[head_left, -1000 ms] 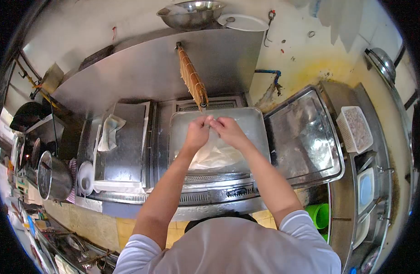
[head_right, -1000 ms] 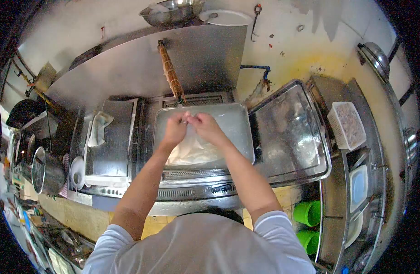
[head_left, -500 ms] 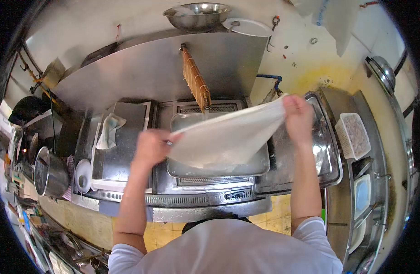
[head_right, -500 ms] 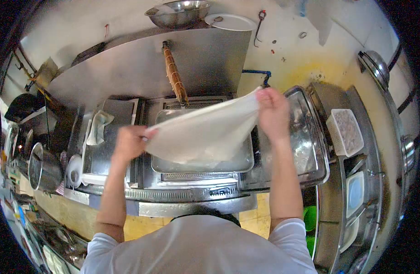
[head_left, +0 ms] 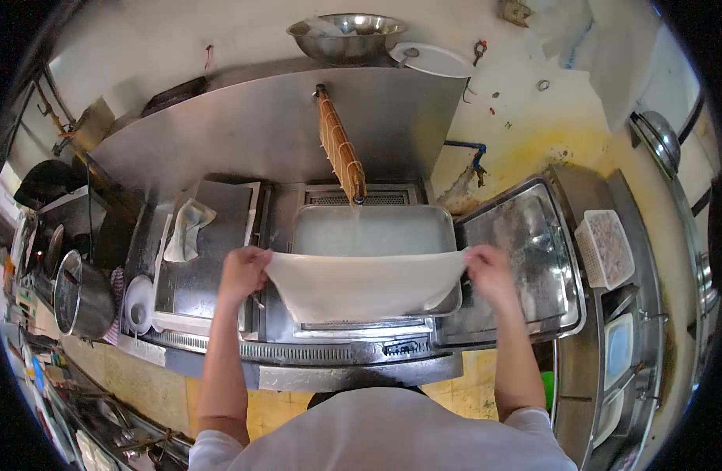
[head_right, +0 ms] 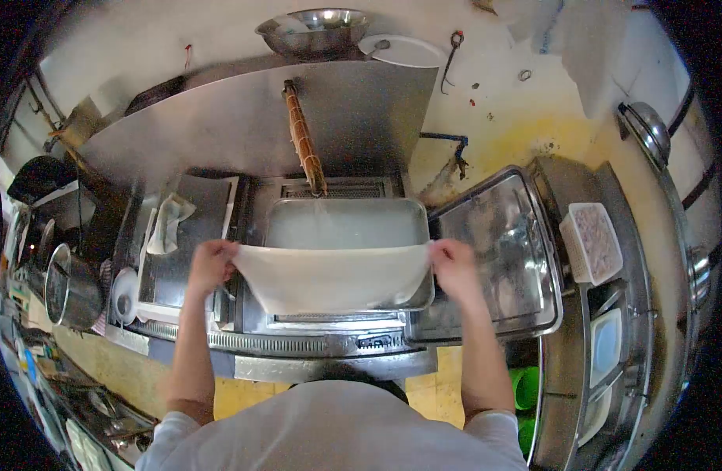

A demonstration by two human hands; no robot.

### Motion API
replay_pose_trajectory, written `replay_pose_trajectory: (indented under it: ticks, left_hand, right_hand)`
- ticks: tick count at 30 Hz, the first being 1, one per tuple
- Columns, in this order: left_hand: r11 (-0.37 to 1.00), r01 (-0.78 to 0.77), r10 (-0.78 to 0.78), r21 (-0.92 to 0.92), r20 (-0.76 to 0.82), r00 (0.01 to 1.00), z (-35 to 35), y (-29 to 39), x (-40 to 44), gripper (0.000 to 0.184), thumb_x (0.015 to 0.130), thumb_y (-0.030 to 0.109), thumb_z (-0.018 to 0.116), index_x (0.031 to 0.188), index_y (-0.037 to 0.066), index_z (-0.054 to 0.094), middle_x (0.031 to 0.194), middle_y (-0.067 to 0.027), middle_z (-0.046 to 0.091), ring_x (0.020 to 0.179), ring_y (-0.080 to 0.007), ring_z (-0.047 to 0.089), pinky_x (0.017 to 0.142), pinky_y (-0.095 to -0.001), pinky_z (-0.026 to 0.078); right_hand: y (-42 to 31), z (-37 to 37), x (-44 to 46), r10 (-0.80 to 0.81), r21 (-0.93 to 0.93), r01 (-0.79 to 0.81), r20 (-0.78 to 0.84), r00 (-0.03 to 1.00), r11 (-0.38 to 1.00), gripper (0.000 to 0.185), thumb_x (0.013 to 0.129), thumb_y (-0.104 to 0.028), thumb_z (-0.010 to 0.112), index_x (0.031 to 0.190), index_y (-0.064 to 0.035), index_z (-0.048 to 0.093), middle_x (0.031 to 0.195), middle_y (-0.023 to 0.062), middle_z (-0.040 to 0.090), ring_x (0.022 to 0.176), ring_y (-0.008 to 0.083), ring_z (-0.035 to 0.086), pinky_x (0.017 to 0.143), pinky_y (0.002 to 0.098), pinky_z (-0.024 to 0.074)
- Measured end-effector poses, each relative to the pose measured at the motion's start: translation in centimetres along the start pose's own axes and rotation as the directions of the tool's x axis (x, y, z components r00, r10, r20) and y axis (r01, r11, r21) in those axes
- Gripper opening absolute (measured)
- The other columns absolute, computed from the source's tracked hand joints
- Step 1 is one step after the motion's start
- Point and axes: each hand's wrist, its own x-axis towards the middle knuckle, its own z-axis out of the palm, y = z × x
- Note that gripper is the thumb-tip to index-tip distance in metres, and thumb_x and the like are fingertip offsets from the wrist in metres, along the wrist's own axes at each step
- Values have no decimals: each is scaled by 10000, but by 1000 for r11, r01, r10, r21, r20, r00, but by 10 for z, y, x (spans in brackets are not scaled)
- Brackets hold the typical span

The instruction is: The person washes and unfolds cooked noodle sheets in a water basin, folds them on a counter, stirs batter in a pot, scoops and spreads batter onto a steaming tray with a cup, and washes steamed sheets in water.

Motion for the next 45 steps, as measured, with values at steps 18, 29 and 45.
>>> replay_pose_trajectory:
  ticks: [18, 29, 45]
  left_hand:
    - [145, -640, 457, 754, 523, 719, 153, -122, 70, 418, 782, 366, 776, 1116, 122, 719, 1149, -186, 708, 1132, -312, 665, 1041, -497, 436]
    - [571, -607, 365, 553, 491, 791, 202, -16, 82, 417, 879, 474, 662, 872, 67, 754, 926, -156, 745, 898, -381, 706, 828, -473, 559]
    - [786, -454, 400, 420, 215, 891, 154, -70, 52, 205, 878, 266, 714, 954, 85, 774, 1039, -193, 722, 1026, -378, 667, 932, -459, 520]
  right_hand:
    - [136, 112, 26, -93, -783, 510, 514, 853, 356, 448, 849, -176, 630, 1293, -128, 660, 1403, 171, 588, 1352, 353, 502, 1105, 579, 381]
    - [-127, 107, 38, -559, -191, 549, 5, 829, 813, 654, 838, -353, 750, 1340, 18, 554, 1290, 285, 603, 1203, 428, 590, 1016, 480, 479]
    - [-89, 39, 198, -371, -617, 95, -337, 865, 781, 824, 808, -382, 790, 1396, 91, 459, 1273, 328, 589, 1164, 469, 586, 1002, 492, 476]
